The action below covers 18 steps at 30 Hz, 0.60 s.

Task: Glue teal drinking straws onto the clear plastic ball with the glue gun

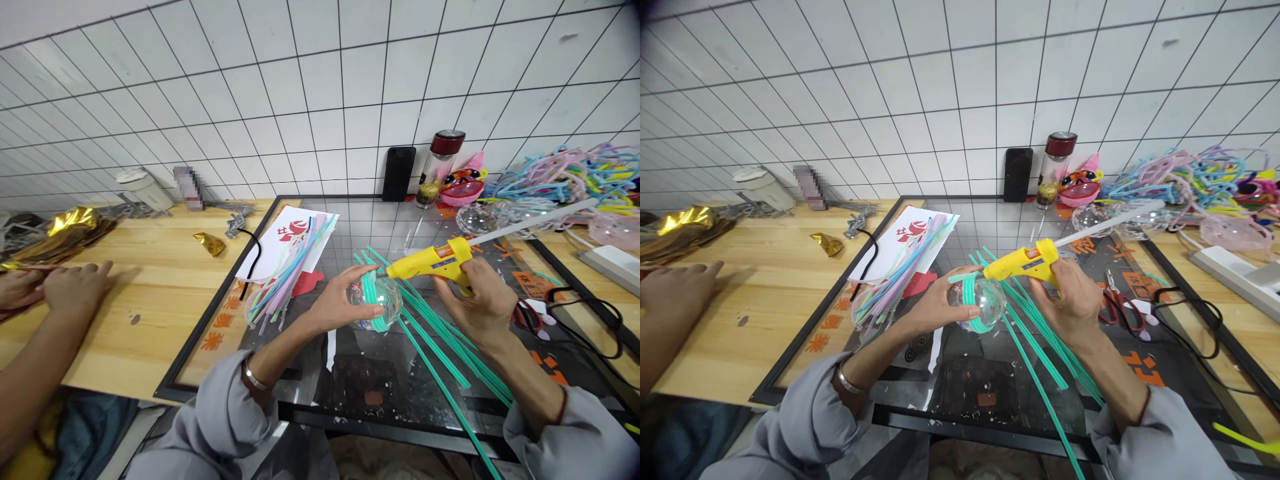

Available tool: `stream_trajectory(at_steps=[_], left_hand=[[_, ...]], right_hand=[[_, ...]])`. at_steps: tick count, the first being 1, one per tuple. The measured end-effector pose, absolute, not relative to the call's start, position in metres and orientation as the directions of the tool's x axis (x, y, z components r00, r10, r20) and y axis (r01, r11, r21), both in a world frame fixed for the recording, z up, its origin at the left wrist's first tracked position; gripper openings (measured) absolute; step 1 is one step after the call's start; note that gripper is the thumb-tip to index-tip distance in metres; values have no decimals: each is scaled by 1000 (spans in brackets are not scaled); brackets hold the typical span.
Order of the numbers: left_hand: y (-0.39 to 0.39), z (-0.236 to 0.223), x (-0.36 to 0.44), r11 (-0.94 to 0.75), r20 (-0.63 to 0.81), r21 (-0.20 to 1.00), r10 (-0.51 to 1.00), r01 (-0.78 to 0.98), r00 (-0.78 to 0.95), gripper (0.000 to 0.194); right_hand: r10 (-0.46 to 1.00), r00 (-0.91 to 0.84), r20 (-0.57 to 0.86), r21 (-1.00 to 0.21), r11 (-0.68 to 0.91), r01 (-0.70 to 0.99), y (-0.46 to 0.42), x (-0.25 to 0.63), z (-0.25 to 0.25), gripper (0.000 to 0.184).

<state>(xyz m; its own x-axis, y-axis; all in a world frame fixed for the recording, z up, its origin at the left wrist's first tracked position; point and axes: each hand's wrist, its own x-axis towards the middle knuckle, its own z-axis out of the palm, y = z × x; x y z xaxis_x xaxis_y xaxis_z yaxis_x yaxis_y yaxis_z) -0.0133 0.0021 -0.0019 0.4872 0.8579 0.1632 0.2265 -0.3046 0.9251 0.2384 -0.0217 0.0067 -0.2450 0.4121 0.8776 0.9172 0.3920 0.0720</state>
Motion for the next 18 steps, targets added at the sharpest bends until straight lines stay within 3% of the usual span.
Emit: stream_trajectory(at_steps=[18], left_hand=[[2,-1,-13,-309,166,923,858,229,486,69]], right_hand=[[421,-248,872,49,429,902,-22,237,7,21]])
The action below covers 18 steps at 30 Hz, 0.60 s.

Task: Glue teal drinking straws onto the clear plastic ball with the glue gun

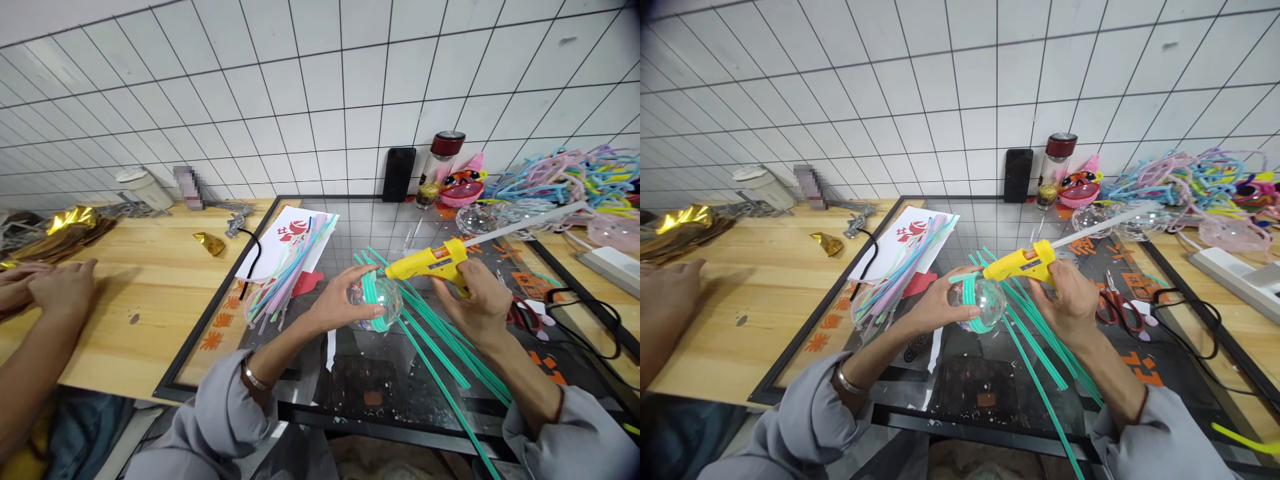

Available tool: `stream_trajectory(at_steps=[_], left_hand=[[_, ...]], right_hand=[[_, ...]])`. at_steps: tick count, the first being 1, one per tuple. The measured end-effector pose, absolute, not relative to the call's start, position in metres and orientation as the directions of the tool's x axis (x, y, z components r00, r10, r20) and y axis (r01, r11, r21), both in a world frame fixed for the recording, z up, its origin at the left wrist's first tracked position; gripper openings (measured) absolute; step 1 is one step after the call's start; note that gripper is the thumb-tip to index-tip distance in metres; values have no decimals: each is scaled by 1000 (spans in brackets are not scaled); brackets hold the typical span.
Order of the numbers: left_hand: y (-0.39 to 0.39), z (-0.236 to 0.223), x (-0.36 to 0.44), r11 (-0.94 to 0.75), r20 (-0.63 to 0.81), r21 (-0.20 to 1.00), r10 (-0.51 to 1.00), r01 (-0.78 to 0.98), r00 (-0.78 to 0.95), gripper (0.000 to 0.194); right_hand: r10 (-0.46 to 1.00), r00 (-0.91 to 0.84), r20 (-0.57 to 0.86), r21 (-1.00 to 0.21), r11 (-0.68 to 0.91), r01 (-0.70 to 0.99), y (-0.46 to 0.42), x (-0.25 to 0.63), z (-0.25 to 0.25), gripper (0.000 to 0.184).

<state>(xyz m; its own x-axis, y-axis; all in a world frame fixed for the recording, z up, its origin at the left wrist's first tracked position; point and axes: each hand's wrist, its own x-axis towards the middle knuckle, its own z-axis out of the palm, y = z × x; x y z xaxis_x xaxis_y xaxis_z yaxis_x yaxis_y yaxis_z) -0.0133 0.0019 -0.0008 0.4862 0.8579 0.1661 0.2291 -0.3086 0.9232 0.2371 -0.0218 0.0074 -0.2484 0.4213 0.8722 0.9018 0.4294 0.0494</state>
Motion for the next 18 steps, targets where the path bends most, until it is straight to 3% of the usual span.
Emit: stream_trajectory(at_steps=[18], left_hand=[[2,-2,-14,-299,161,927,863,228,480,70]], right_hand=[[430,-281,858,73,439,895,-23,239,9,18]])
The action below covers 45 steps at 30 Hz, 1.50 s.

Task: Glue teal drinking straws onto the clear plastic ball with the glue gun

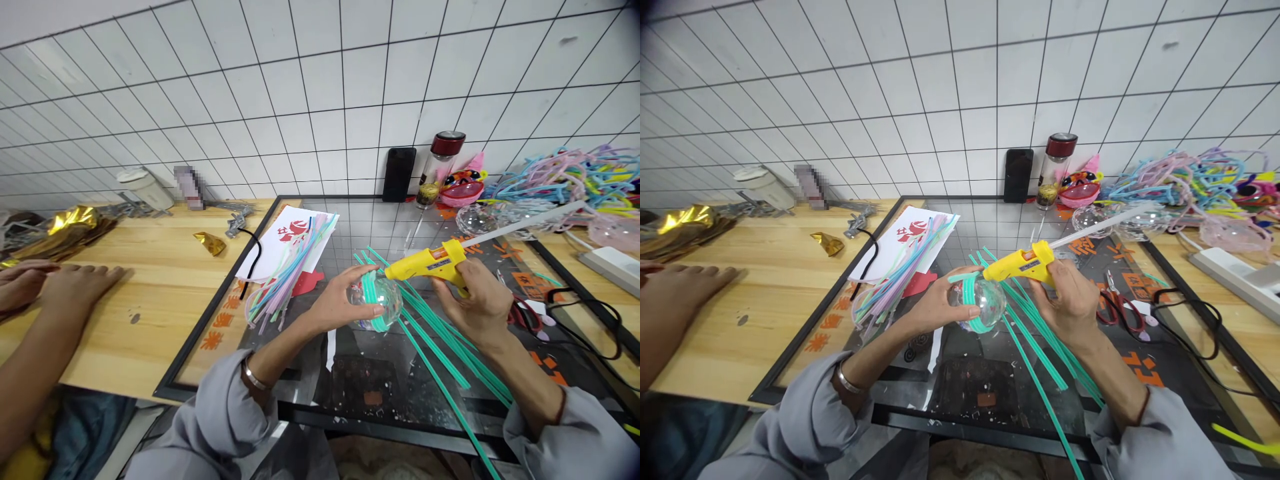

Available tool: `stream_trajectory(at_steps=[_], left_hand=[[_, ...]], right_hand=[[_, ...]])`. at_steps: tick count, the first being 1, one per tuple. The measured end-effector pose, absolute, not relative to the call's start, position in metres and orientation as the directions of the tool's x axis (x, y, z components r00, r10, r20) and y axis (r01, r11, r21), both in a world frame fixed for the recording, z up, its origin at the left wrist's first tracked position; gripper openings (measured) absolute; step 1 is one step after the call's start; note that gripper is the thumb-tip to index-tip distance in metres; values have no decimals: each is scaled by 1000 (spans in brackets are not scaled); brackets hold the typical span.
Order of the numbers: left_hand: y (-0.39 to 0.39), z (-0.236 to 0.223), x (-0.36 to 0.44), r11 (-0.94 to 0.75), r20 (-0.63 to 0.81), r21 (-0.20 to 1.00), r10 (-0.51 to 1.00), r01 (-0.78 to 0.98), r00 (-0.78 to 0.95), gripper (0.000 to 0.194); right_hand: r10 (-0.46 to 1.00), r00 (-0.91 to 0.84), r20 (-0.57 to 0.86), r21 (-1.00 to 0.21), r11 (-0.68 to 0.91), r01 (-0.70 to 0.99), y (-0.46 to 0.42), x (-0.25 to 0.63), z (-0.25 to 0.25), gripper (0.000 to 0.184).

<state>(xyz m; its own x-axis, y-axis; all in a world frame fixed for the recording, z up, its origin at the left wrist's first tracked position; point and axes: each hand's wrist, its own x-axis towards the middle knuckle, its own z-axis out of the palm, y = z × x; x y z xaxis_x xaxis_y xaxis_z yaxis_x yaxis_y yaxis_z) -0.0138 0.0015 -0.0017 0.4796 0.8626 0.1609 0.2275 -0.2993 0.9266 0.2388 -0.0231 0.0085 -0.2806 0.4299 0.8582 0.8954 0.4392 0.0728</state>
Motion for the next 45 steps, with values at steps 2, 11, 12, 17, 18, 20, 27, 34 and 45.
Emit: stream_trajectory(at_steps=[2,11,12,17,18,20,27,34,45], left_hand=[[2,-2,-14,-302,160,924,862,234,481,71],[1,0,-13,-292,150,928,861,230,485,70],[1,0,-13,-293,151,928,861,231,485,69],[2,1,-13,-298,151,923,861,243,485,69],[2,1,-13,-297,147,922,862,248,484,69],[1,2,-13,-291,140,923,865,253,483,70],[1,0,-14,-274,125,925,874,265,469,72],[2,-2,-14,-293,143,922,864,252,482,73],[2,-1,-14,-291,147,926,865,240,480,71]], right_hand=[[423,-269,866,66,436,897,-23,239,8,18],[512,-183,839,-63,426,902,-23,239,4,19],[535,-159,830,-90,410,908,-23,239,4,20],[582,-121,804,-144,388,910,-23,240,3,22],[584,-124,802,-145,393,908,-23,240,2,21],[577,-127,807,-142,397,907,-22,240,2,20],[501,-202,841,-50,445,894,-22,240,4,14],[519,-171,838,-80,426,901,-23,240,3,13],[533,-165,830,-112,449,887,-23,239,2,13]])
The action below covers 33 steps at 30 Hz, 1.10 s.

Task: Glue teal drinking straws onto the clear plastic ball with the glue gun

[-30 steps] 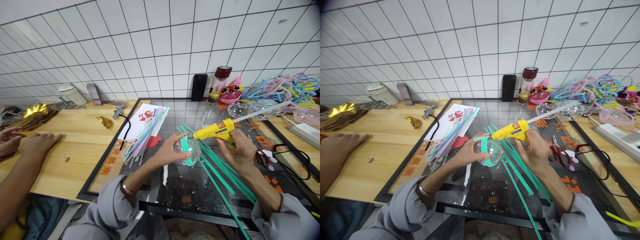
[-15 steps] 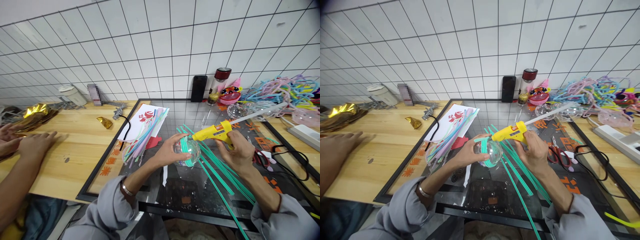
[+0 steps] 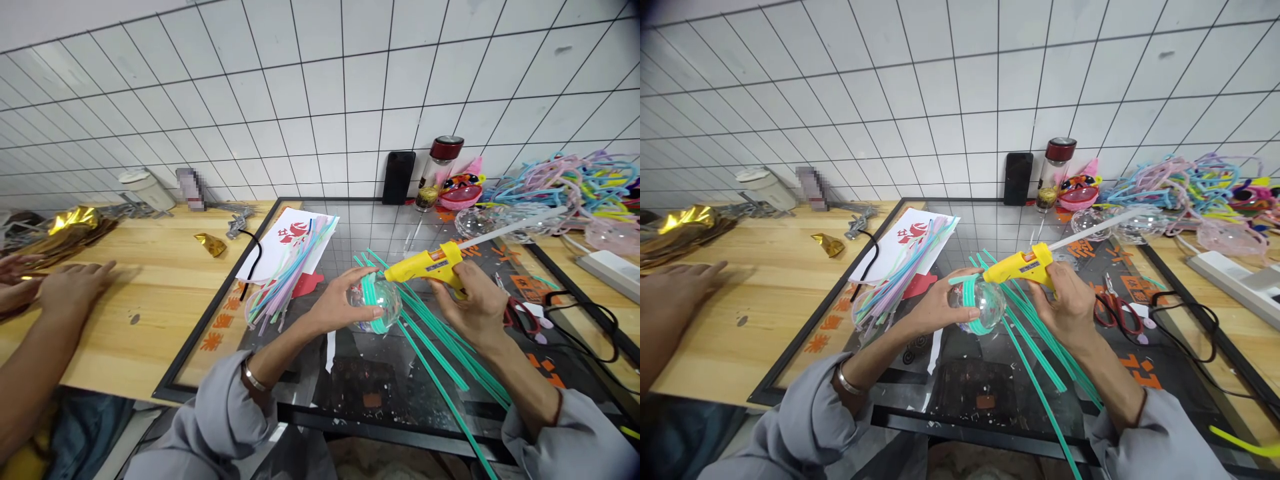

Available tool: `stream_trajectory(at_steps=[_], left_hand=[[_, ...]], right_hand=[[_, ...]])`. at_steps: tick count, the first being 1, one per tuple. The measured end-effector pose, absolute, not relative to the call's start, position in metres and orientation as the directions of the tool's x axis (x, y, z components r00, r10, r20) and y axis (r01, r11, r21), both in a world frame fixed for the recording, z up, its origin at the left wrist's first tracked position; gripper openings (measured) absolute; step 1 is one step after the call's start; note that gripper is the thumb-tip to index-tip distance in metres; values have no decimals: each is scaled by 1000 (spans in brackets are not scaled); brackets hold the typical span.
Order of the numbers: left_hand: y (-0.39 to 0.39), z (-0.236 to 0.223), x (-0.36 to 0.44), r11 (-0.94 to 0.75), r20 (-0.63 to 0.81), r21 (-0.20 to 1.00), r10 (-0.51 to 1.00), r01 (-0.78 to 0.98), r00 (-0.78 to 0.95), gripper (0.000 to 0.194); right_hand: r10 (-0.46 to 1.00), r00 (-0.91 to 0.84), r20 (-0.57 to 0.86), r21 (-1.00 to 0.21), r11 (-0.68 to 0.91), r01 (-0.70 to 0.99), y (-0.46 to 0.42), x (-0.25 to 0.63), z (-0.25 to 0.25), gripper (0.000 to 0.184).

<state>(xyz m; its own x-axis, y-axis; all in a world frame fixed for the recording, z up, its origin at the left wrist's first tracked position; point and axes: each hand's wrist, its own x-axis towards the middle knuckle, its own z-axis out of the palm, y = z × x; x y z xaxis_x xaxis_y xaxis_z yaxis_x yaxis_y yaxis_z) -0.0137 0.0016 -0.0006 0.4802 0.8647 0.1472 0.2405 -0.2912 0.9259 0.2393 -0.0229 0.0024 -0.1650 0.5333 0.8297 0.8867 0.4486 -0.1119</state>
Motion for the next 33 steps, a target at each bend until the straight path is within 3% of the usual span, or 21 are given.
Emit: stream_trajectory(at_steps=[3,8,12,15,18,20,29,33], left_hand=[[1,0,-14,-280,131,925,871,258,473,71],[0,3,-13,-280,130,924,870,260,476,68],[0,5,-13,-285,128,920,865,267,485,69],[-1,6,-13,-291,140,923,863,250,485,67],[-1,5,-12,-296,148,925,859,238,491,66],[-1,5,-12,-299,151,925,855,233,496,66],[-1,5,-12,-227,79,940,873,257,481,64],[-1,5,-12,-222,78,939,881,263,466,65]], right_hand=[[549,-147,823,-136,442,887,-23,238,3,15],[665,17,746,-317,333,888,-16,243,-1,26],[765,141,629,-430,190,883,-3,254,-11,35],[857,257,447,-465,-23,885,8,260,-24,37],[890,358,281,-428,-217,877,16,264,-35,41],[895,374,241,-385,-265,884,21,264,-40,43],[924,254,286,-101,-234,967,23,260,-43,52],[889,161,429,-27,-165,986,14,251,-29,57]])
